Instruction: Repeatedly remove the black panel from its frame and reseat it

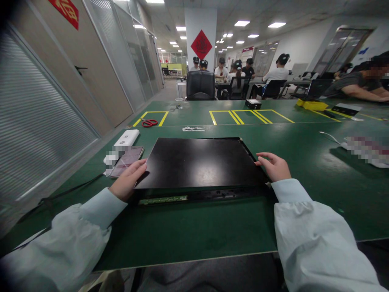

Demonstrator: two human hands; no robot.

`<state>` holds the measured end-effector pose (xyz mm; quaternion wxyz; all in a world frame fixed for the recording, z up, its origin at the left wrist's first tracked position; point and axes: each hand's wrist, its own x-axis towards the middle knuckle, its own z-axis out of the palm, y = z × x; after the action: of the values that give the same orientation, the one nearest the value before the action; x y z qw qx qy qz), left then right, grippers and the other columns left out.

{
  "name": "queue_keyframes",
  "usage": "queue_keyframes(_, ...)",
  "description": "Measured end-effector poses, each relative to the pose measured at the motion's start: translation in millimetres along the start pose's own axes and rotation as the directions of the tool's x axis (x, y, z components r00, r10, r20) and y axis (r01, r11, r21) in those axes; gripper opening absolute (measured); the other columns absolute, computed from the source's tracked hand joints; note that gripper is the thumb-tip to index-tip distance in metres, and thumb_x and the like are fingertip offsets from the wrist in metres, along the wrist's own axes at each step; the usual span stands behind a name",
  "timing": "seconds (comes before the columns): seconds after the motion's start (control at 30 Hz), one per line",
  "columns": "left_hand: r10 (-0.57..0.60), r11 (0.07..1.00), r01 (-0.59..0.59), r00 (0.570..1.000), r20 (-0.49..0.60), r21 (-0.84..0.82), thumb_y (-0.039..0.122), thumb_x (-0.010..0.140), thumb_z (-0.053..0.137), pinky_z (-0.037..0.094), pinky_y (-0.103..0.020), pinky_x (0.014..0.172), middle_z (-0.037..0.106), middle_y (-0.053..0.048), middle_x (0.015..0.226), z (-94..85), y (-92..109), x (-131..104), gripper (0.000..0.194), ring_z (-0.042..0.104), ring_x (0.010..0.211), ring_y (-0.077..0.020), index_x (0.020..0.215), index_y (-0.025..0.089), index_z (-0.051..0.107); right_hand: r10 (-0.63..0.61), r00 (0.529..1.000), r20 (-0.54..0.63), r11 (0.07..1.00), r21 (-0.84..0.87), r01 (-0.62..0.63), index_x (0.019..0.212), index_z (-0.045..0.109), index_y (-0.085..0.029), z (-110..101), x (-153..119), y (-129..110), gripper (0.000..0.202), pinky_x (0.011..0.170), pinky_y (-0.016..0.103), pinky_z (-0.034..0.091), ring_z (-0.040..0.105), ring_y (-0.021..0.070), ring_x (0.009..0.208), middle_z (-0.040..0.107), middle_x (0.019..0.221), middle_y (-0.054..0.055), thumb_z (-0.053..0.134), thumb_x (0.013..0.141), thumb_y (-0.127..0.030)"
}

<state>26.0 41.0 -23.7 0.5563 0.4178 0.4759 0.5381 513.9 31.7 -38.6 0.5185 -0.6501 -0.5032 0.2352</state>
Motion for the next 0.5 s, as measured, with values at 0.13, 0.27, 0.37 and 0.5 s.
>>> queue_keyframes(0.13,0.016,1.0,-0.016,1.0,0.021,-0.015,0.03,0.074,0.09,0.063,-0.031,0.078,0.082,-0.008,0.099,-4.0,-0.8,0.8,0.045,0.078,0.098,-0.0281,0.115,0.02,0.075,-0.034,0.999,-0.003,0.998,-0.055,0.034,0.1,0.08,-0.023,-0.1,-4.6,-4.8,0.039,0.04,0.027,0.038,0.057,0.0165,0.049,0.079,0.078,0.009,0.075,0.079,-0.056)
queue_keyframes(0.27,-0.005,1.0,0.008,0.996,0.084,-0.029,0.027,0.073,0.09,0.064,-0.034,0.082,0.083,-0.009,0.103,-6.7,0.1,-0.7,0.055,0.079,0.098,-0.0297,0.124,0.019,0.074,-0.046,0.999,0.012,0.995,-0.083,0.046,0.102,0.08,-0.023,-0.4,-8.8,-10.5,0.041,0.041,0.028,0.041,0.06,0.0181,0.052,0.08,0.079,0.01,0.074,0.079,-0.057)
queue_keyframes(0.37,-0.021,0.999,0.027,0.991,0.132,-0.038,0.023,0.069,0.09,0.064,-0.039,0.087,0.083,-0.011,0.105,-5.2,2.9,-2.9,0.063,0.079,0.1,-0.0324,0.129,0.017,0.071,-0.068,0.998,0.001,0.994,-0.091,0.067,0.101,0.081,-0.023,0.5,-11.2,-13.6,0.04,0.04,0.027,0.04,0.061,0.0184,0.053,0.08,0.079,0.009,0.073,0.08,-0.056)
queue_keyframes(0.5,-0.007,0.999,0.014,0.989,0.145,-0.053,0.019,0.064,0.09,0.064,-0.042,0.093,0.083,-0.011,0.105,0.0,6.4,-5.2,0.068,0.078,0.106,-0.0349,0.129,0.016,0.07,-0.085,0.996,-0.017,0.99,-0.11,0.083,0.1,0.082,-0.023,2.1,-11.5,-14.1,0.038,0.039,0.027,0.038,0.06,0.0179,0.053,0.08,0.078,0.009,0.072,0.08,-0.054)
